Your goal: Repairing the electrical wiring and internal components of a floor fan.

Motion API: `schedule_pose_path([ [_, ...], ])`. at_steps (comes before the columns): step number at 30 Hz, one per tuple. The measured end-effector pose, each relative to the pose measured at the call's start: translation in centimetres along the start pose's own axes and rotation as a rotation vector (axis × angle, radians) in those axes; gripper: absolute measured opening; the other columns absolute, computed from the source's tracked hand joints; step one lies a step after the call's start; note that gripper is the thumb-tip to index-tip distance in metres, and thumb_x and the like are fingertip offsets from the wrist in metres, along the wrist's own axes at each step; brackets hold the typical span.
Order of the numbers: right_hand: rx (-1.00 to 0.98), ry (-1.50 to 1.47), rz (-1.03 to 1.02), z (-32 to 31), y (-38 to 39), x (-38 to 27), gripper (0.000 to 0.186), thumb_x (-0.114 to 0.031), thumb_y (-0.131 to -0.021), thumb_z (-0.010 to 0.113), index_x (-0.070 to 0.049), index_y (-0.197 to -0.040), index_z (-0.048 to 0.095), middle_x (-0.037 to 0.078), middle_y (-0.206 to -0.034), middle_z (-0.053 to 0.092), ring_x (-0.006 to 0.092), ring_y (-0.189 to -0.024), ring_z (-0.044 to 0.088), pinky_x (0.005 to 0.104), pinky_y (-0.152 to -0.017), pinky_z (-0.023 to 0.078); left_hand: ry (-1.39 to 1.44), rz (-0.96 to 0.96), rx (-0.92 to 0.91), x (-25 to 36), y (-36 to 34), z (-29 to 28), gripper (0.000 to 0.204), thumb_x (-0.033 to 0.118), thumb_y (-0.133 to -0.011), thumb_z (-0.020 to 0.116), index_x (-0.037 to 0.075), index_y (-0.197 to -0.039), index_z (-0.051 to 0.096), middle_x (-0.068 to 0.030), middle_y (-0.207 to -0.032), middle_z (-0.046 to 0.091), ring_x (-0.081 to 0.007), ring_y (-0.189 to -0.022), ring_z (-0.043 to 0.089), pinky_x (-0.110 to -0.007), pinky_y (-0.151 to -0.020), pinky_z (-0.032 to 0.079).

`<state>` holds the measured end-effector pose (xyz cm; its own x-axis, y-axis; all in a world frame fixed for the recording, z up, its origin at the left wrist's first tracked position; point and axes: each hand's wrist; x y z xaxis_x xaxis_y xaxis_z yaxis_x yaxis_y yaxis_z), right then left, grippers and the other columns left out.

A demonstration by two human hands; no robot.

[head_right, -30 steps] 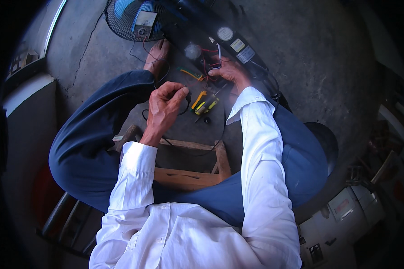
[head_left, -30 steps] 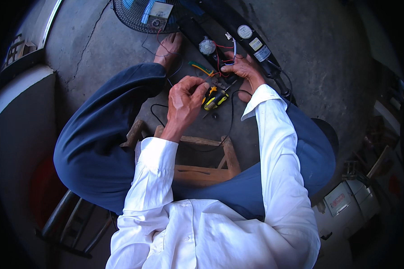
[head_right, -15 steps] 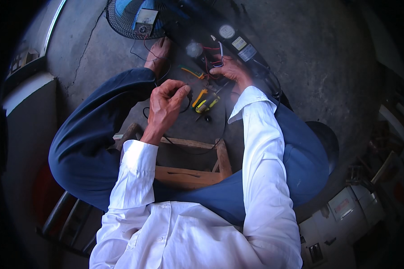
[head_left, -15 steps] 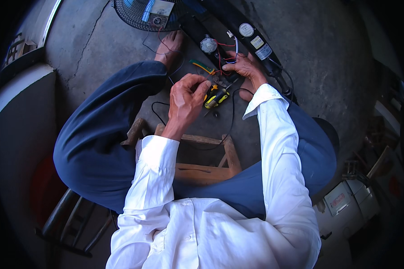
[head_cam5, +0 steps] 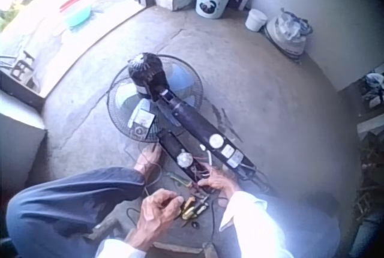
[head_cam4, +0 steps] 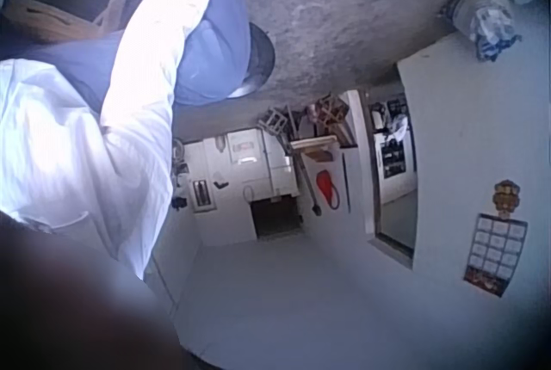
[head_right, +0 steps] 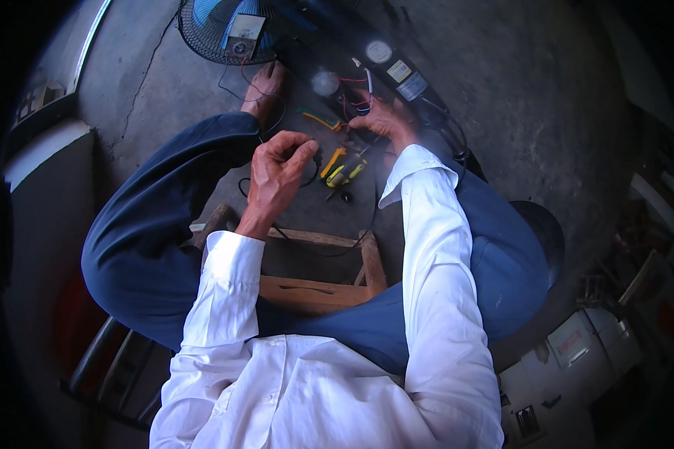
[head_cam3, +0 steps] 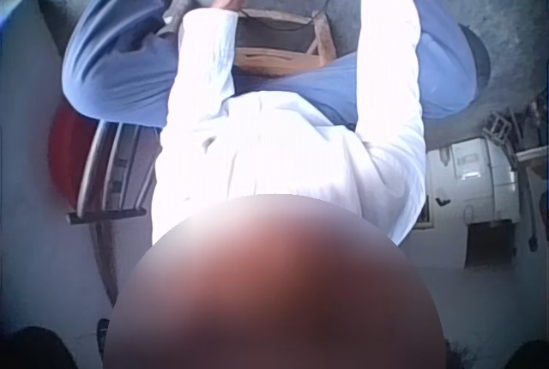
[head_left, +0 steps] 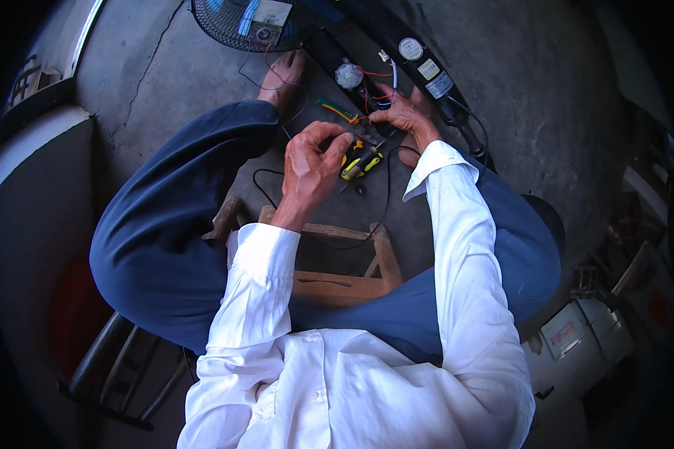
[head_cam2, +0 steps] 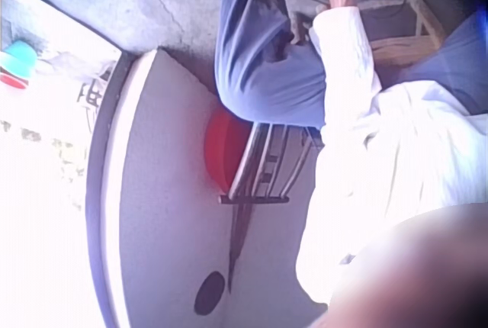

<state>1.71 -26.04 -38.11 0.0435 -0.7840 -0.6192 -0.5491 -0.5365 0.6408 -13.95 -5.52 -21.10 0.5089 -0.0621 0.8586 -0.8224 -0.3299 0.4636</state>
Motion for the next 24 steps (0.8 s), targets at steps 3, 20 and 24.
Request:
schedule_pose_path([
  [3, -0.063, -0.119, 0.030, 0.2, 0.2, -2.4, 0.096, -0.024, -0.067, 0.083, -0.011, -0.151, 0.038, 0.018, -0.146, 0.048, 0.0332, -0.138, 0.041, 0.0358, -0.114, 0.032, -0.042, -0.001, 0.016, 0.2, 0.1, -0.8, 0.018, 0.016, -0.090, 0.071, -0.002, -0.092, 0.069, -0.0029, -0.073, 0.064, -0.0080, -0.067, 0.055, -0.026, -0.063, 0.046],
  [20, -0.082, -0.206, -0.004, -0.4, 0.2, -2.3, 0.097, -0.028, -0.067, 0.084, -0.009, -0.150, 0.038, 0.018, -0.149, 0.045, 0.0319, -0.140, 0.039, 0.0364, -0.115, 0.030, -0.030, -0.007, 0.007, -0.2, 0.0, -0.5, 0.018, 0.016, -0.090, 0.071, -0.001, -0.094, 0.069, -0.0028, -0.073, 0.065, -0.0077, -0.068, 0.055, -0.026, -0.064, 0.046],
  [24, -0.047, -0.105, 0.072, -0.8, 0.7, -3.0, 0.096, -0.034, -0.067, 0.084, -0.009, -0.149, 0.041, 0.018, -0.147, 0.047, 0.0315, -0.138, 0.042, 0.0365, -0.114, 0.031, -0.033, -0.018, 0.011, -0.1, 0.1, -0.3, 0.019, 0.018, -0.090, 0.071, -0.001, -0.093, 0.069, -0.0029, -0.073, 0.064, -0.0082, -0.067, 0.055, -0.027, -0.063, 0.046],
])
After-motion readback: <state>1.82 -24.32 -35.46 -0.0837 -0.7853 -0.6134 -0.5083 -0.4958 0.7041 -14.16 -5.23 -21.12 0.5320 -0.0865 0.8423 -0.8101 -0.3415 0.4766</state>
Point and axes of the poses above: each hand's wrist, its own y-axis away from the middle knuckle, its own z-axis out of the palm, x = y × z
